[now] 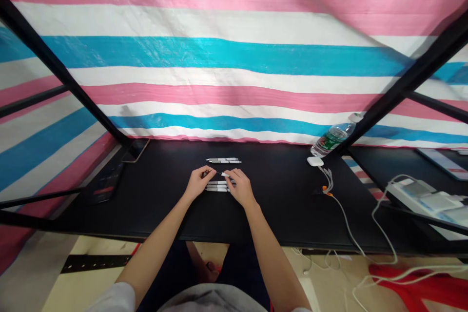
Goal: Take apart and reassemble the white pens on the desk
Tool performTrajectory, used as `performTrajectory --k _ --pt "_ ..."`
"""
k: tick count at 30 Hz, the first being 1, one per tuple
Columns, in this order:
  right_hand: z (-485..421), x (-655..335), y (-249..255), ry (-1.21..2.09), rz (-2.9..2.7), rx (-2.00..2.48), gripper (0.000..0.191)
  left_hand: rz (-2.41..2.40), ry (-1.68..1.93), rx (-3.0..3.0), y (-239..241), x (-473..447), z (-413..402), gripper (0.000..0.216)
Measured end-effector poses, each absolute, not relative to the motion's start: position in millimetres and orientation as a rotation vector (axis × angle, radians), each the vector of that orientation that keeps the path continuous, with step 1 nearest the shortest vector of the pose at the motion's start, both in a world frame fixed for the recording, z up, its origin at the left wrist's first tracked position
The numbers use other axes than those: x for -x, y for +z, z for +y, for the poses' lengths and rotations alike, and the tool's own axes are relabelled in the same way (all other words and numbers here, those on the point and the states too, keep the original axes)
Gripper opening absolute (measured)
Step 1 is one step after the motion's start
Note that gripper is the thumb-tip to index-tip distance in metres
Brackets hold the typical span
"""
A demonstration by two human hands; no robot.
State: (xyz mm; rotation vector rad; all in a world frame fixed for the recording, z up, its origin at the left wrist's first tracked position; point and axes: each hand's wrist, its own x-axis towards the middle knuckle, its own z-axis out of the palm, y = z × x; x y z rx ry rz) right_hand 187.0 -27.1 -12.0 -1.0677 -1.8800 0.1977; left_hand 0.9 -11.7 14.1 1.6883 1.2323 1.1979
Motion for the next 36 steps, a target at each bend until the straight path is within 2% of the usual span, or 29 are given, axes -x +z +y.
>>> performTrajectory --k 19,36 --pt "-28.7 -187.2 -10.2 0.157 -1.894 1.122 0.028 1.136 1.188 -1.738 9.7 0.2 -9.7 0.022" --pt "-29.7 -185.4 -10.1 0.170 -1.916 1.088 0.029 1.167 1.204 -1.709 13.9 -1.8 -12.2 0.025"
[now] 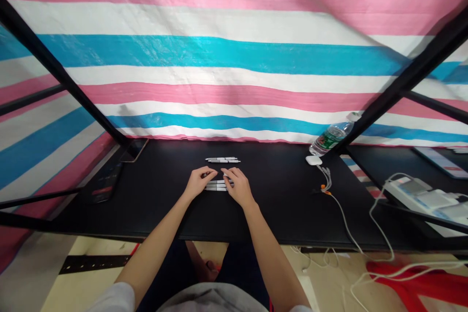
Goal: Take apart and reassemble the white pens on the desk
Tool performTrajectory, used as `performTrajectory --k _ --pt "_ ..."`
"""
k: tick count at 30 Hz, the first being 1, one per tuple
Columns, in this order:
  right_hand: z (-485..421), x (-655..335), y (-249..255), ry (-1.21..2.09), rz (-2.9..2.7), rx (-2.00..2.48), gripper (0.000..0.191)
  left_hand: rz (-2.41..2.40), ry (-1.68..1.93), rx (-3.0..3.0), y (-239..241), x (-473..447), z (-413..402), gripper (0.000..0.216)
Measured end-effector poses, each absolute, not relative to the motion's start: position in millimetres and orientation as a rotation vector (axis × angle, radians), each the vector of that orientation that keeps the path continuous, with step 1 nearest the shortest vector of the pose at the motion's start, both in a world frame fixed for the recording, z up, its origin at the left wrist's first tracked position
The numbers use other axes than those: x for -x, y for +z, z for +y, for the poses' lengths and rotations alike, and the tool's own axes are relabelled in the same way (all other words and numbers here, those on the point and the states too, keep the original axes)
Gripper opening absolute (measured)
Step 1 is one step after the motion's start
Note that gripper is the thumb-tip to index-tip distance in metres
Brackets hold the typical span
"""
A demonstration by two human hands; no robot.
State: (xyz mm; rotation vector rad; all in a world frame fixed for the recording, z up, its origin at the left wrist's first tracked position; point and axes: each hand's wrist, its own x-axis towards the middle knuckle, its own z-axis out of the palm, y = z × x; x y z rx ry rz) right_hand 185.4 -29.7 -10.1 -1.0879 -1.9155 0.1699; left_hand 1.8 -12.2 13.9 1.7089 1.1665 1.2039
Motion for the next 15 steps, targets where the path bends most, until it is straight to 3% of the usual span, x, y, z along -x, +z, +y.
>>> performTrajectory --k 15 --pt "-27.9 -188.1 -14.9 0.093 -1.879 1.218 0.025 1.140 1.187 -1.685 14.0 -2.6 -13.2 0.026"
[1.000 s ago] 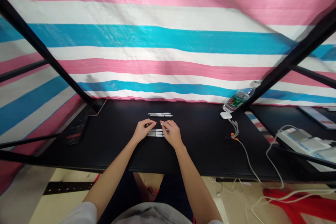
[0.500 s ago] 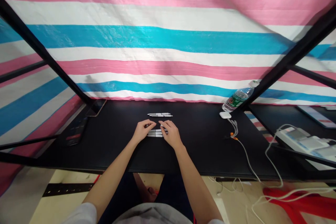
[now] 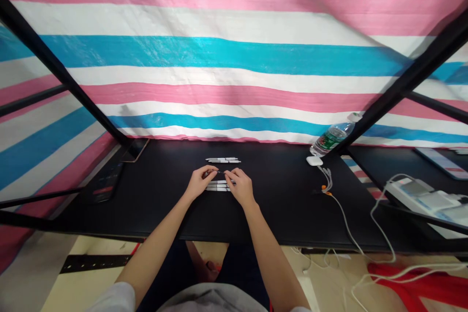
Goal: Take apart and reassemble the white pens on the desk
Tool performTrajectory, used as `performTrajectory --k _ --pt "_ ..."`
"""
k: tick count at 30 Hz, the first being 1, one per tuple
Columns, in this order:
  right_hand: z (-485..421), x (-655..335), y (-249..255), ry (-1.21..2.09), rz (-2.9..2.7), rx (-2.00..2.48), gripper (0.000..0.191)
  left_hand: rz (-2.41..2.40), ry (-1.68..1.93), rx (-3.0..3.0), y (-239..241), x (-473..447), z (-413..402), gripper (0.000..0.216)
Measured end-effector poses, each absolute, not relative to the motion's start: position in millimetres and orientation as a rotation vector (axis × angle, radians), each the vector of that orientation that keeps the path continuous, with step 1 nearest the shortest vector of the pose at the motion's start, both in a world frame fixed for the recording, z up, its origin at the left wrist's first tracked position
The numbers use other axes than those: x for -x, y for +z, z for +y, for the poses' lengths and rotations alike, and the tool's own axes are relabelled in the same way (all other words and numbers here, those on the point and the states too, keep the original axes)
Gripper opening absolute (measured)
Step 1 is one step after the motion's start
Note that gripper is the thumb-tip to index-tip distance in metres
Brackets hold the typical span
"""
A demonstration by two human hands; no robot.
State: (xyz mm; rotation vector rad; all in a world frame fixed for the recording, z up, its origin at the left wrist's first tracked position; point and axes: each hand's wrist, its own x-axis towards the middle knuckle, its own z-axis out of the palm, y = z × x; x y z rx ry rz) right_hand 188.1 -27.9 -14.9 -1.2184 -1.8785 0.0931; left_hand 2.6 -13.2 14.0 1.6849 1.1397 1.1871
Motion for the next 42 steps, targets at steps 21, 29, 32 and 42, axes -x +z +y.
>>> performTrajectory --k 21,29,32,42 --pt "-25.0 -189.1 -12.9 0.101 -1.709 1.237 0.021 1.218 1.266 -1.531 8.0 0.1 -6.3 0.020" --pt "-24.2 -189.8 -15.4 0.097 -1.761 1.212 0.021 1.200 1.191 -1.631 5.9 0.3 -6.2 0.020" --pt "-24.2 -189.8 -15.6 0.080 -1.775 1.213 0.022 1.196 1.169 -1.648 4.3 0.2 -6.3 0.020" --pt "-23.5 -188.8 -17.4 0.036 -1.874 1.178 0.020 1.130 1.130 -1.819 5.4 -1.9 -10.1 0.019"
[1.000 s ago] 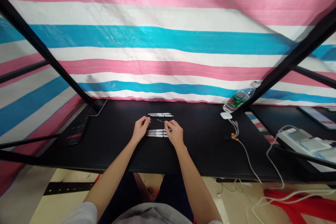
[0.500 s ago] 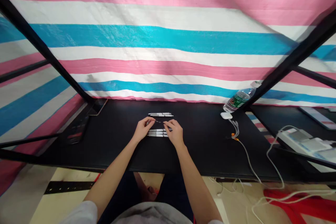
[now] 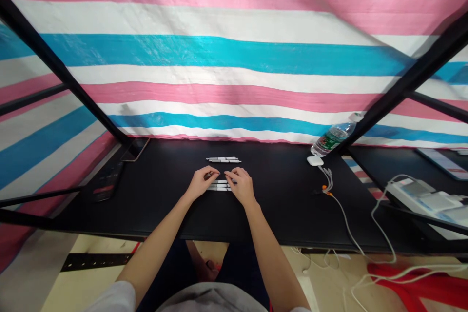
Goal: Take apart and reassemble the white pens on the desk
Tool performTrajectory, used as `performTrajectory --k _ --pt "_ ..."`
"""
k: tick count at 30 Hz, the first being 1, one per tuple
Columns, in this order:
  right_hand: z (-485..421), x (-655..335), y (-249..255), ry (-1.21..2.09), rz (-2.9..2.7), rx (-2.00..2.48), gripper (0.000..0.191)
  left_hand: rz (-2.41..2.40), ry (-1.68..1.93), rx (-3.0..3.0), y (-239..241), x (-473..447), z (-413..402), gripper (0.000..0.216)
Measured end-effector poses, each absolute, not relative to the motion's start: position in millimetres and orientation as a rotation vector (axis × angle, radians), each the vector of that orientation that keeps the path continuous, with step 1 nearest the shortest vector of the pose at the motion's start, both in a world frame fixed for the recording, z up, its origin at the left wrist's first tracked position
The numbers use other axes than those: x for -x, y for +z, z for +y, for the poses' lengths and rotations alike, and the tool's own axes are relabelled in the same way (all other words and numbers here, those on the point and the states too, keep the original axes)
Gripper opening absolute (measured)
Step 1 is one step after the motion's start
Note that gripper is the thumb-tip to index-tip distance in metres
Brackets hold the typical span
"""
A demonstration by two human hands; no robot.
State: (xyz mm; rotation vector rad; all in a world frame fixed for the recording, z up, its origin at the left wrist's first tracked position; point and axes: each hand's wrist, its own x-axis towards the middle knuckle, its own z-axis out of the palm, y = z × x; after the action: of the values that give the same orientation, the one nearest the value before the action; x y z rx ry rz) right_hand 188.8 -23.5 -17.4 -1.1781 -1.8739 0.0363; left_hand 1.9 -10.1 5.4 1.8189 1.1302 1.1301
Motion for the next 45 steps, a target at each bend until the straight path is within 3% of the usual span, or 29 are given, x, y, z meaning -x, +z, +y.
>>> performTrajectory --k 8,24,34,45 --pt "-24.3 -189.7 -13.7 0.106 -1.760 1.207 0.023 1.056 1.334 -1.296 -0.4 -0.1 -0.4 0.042" --pt "-23.6 -190.5 -14.8 0.150 -1.684 1.224 0.022 1.159 1.430 -1.093 2.0 2.6 1.7 0.032" --pt "-23.7 -189.9 -14.0 0.153 -1.683 1.232 0.023 0.936 1.342 -0.964 1.1 0.5 1.2 0.044" --pt "-24.1 -190.0 -13.5 0.153 -1.689 1.232 0.023 0.884 1.282 -0.792 2.3 0.8 2.3 0.039"
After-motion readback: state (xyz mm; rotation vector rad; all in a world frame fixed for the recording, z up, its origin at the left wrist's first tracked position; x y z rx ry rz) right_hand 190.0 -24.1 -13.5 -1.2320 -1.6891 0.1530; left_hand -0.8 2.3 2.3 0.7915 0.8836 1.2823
